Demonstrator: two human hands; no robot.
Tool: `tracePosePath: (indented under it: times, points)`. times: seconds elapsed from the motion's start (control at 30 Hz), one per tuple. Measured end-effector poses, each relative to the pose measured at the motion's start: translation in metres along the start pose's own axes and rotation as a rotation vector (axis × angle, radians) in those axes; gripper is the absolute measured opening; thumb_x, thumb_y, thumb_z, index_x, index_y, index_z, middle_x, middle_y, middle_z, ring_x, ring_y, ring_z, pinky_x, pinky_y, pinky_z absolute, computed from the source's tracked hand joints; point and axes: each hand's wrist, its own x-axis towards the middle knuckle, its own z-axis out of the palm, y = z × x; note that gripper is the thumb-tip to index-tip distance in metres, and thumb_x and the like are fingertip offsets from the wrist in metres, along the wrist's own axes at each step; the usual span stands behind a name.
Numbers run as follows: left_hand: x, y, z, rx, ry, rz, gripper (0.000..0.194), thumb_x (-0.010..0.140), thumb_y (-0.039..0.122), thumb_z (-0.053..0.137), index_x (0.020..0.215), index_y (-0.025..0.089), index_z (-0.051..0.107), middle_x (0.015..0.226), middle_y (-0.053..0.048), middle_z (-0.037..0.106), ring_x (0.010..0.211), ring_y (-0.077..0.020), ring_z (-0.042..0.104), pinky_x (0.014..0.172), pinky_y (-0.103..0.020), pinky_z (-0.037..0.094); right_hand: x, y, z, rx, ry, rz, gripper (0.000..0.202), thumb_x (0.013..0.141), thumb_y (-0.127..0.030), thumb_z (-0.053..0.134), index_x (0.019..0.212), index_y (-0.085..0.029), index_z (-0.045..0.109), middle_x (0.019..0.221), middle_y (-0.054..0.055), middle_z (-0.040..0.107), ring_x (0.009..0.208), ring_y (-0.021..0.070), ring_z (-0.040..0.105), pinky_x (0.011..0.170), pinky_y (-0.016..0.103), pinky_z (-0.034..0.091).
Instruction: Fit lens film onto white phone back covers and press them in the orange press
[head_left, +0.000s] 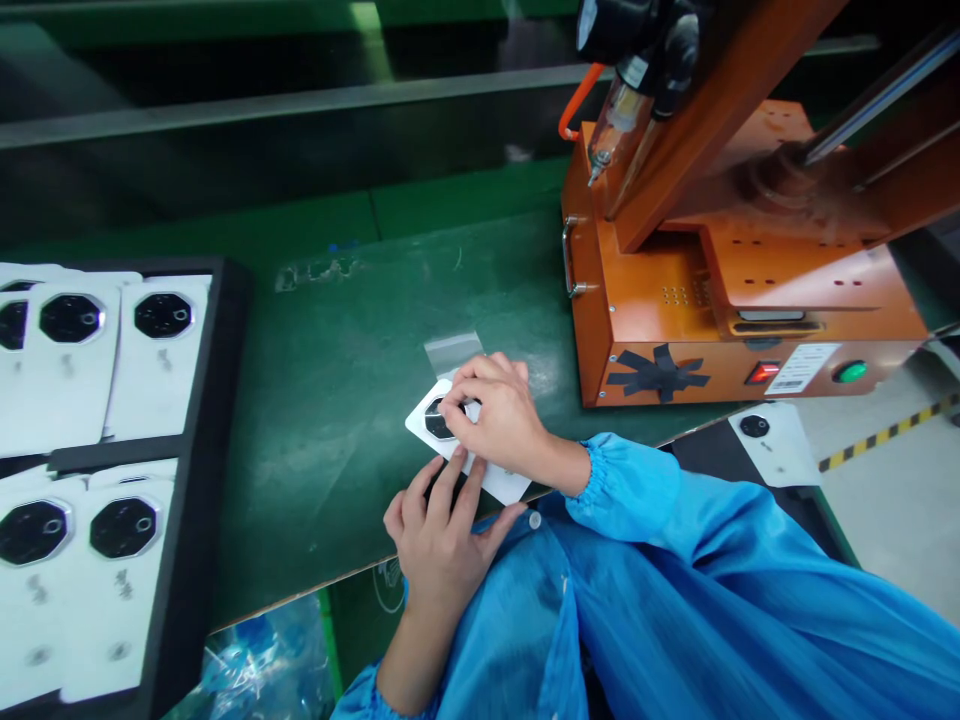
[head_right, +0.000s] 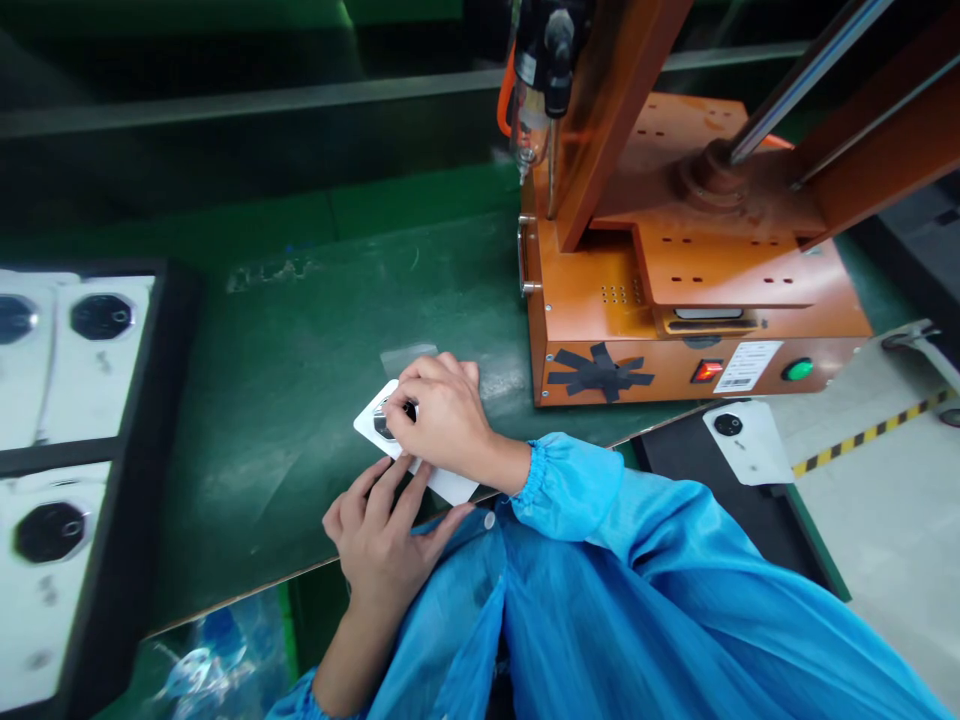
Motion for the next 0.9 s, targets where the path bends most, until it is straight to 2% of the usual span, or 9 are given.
tracePosePath:
  times: [0.2, 0.43, 0.57, 0.67, 0.8, 0.9]
  points:
    - [-0.001, -0.001, -0.002, 0.014, -0.036, 0.004, 0.071, 0.079, 0.064, 0.074, 0.136, 0.024, 0.062, 0.130, -0.011, 0.071, 0.119, -0.0331, 0.060, 0.096, -0.047, 0.036, 0.001, 0.006, 0.001, -0.023, 0.020, -0.023, 0.013, 0.086, -0.021, 0.067, 0.074, -0.022, 0.069, 0.097, -0.001, 0.069, 0.099, 0.0188, 0.056, 0.091, 0.039, 0.030]
    - [-0.003, -0.002, 0.001, -0.009, -0.043, -0.008, 0.072, 0.081, 0.064, 0.072, 0.141, 0.027, 0.058, 0.130, -0.010, 0.070, 0.120, -0.0340, 0.059, 0.099, -0.047, 0.034, -0.001, 0.006, 0.000, -0.113, -0.021, -0.060, 0.013, 0.089, -0.022, 0.063, 0.078, -0.023, 0.070, 0.100, 0.001, 0.068, 0.101, 0.0205, 0.054, 0.092, 0.041, 0.029]
    - [-0.003, -0.002, 0.000, -0.004, -0.039, 0.000, 0.069, 0.079, 0.063, 0.075, 0.135, 0.025, 0.063, 0.128, -0.011, 0.071, 0.119, -0.0340, 0.060, 0.097, -0.047, 0.035, -0.002, 0.004, -0.004, -0.179, -0.042, -0.096, 0.016, 0.093, -0.032, 0.065, 0.082, -0.023, 0.070, 0.101, 0.003, 0.068, 0.100, 0.0220, 0.053, 0.090, 0.042, 0.029]
    - [-0.001, -0.002, -0.001, -0.005, -0.039, 0.002, 0.067, 0.078, 0.062, 0.076, 0.131, 0.023, 0.065, 0.127, -0.011, 0.071, 0.119, -0.0338, 0.060, 0.096, -0.047, 0.036, -0.002, 0.005, -0.006, -0.255, -0.060, -0.134, 0.021, 0.092, -0.042, 0.068, 0.087, -0.022, 0.070, 0.103, 0.005, 0.068, 0.100, 0.0236, 0.052, 0.087, 0.043, 0.028]
    - [0.001, 0.000, -0.001, -0.005, -0.027, 0.009, 0.064, 0.078, 0.061, 0.077, 0.127, 0.022, 0.067, 0.128, -0.012, 0.071, 0.118, -0.0334, 0.061, 0.095, -0.047, 0.037, -0.001, 0.005, -0.005, -0.324, -0.070, -0.161, 0.018, 0.092, -0.038, 0.068, 0.098, -0.021, 0.068, 0.107, 0.006, 0.068, 0.101, 0.0249, 0.052, 0.086, 0.043, 0.029]
    - [0.001, 0.000, -0.001, -0.004, -0.034, 0.011, 0.063, 0.078, 0.061, 0.077, 0.128, 0.022, 0.066, 0.128, -0.012, 0.071, 0.118, -0.0337, 0.061, 0.095, -0.047, 0.037, -0.004, 0.001, -0.009, -0.312, -0.044, -0.161, 0.023, 0.095, -0.035, 0.064, 0.113, -0.020, 0.065, 0.113, 0.008, 0.068, 0.105, 0.0259, 0.053, 0.089, 0.043, 0.030]
